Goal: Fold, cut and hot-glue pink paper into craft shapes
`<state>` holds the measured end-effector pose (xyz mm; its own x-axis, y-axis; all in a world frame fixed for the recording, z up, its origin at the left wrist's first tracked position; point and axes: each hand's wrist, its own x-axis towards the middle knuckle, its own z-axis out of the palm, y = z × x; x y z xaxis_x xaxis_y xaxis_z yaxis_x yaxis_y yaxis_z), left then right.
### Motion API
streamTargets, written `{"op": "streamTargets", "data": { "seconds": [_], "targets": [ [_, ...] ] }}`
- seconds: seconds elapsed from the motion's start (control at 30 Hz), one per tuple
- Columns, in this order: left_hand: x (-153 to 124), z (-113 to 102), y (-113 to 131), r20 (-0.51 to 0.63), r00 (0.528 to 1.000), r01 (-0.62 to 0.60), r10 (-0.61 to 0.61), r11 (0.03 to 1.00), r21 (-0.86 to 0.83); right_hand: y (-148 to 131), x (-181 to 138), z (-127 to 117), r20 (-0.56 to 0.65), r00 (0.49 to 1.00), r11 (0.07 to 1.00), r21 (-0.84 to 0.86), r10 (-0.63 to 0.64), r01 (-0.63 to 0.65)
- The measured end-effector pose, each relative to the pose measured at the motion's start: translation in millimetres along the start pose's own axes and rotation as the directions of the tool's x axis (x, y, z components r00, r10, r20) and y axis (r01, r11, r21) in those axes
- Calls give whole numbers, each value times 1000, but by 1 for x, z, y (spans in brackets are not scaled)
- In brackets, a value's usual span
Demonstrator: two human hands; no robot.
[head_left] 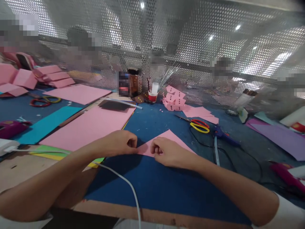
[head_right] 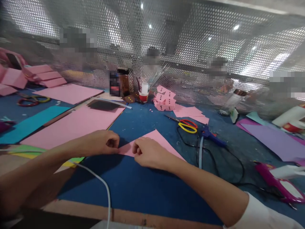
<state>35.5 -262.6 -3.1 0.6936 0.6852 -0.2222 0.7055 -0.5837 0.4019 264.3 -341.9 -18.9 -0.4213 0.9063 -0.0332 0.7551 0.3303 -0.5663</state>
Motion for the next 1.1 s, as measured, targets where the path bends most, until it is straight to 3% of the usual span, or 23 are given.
{"op": "streamTargets", "data": {
  "seconds": [0.2, 0.47, 1.1],
  "targets": [
    [-1, -3, 4, -19, 999, 33, -32, 999, 40, -2, 5, 8, -85, 995, 998, -52, 42, -46],
    [0, -4, 0, 28, 1000, 11, -12, 1000, 10, -7, 15, 5, -31, 990, 983, -118, 139, -142],
    [0, -8, -9, 51, 998, 40, -42, 999, 29, -13, 30, 3, 15, 986, 927, -342, 168, -153]
  ]
}}
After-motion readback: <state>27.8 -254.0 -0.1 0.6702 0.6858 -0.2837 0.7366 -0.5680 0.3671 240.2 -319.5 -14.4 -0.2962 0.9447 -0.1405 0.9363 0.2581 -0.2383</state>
